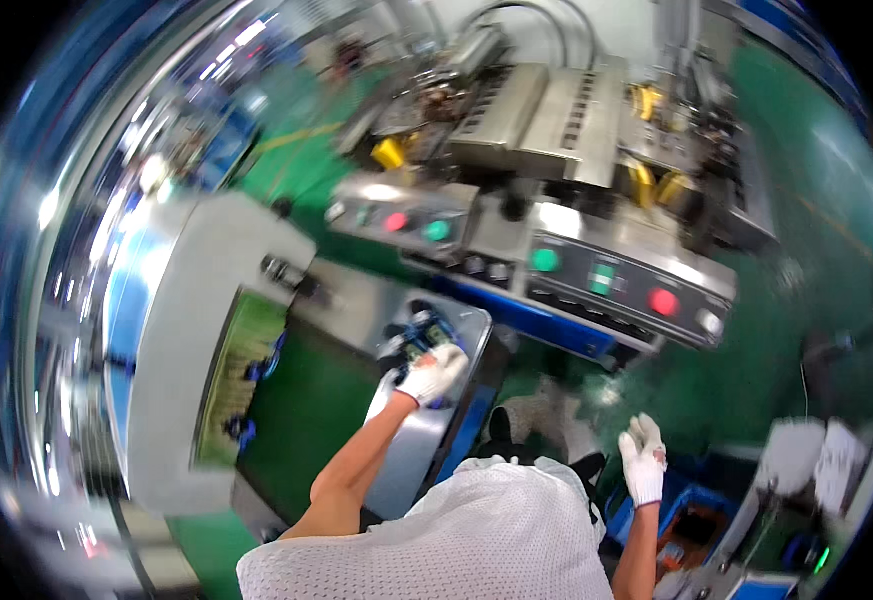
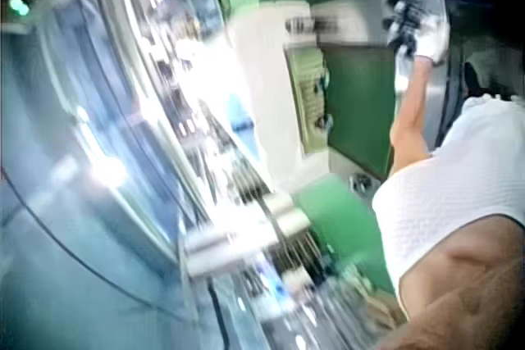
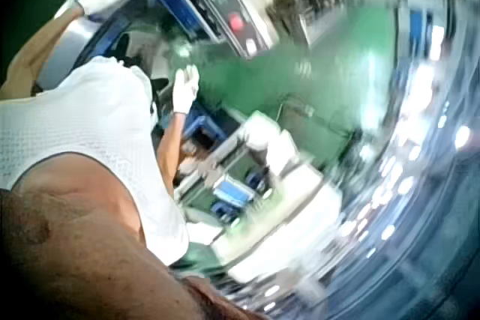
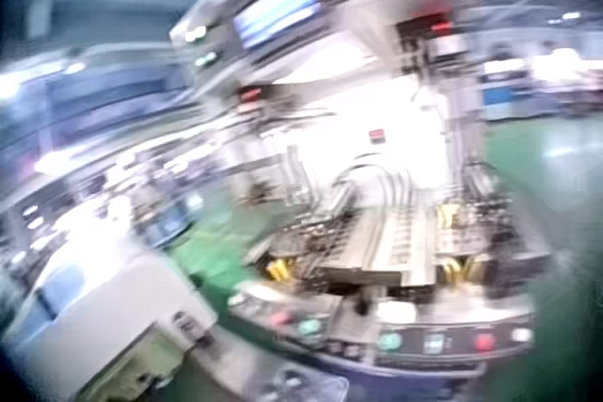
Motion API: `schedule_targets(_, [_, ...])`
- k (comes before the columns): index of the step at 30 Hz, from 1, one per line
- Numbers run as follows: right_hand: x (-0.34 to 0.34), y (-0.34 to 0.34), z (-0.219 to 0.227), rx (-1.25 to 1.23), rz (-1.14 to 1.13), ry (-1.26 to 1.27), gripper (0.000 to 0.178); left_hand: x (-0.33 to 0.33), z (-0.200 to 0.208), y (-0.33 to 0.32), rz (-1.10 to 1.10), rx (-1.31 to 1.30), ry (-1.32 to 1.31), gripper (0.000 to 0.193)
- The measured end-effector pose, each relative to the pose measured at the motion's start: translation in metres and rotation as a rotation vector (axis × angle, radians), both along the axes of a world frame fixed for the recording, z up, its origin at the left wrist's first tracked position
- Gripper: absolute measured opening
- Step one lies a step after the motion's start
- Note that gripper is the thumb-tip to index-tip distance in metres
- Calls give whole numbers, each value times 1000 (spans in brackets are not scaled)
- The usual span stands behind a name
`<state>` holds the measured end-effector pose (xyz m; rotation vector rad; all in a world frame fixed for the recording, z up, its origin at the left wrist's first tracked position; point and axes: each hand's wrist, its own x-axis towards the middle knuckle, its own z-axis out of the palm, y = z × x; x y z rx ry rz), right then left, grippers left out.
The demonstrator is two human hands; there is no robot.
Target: The person places a shoe onto a lasting machine, presses buttons to activate the press, removes the shoe, and then places it on a moving conveyor belt, repeating this process for multiple shoes.
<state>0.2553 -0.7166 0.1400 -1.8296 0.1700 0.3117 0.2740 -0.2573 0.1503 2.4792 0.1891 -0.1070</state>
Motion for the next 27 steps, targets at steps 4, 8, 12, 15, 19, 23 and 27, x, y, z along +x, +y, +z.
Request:
schedule_targets(4, [11,80,-17,-125,281,71,54,-126,-3,151,873,-2,-3,35])
schedule_targets(8, [41,147,-24,-346,538,68,56,-236,-96,210,1107,185,23,27])
schedule_targets(12, [50,188,-31,-514,615,40,59,-262,-141,242,1187,92,209,49])
schedule_targets(15, [43,222,-10,-767,690,93,59,-273,-166,322,1267,132,102,61])
schedule_targets(19, [31,181,-15,-929,713,186,59,-261,-153,466,1310,314,106,74])
schedule_targets(23, [22,179,11,-1274,775,375,65,-235,-130,592,1171,113,304,79])
schedule_targets(27, [43,214,10,-1359,808,350,65,-275,-178,639,912,18,469,56])
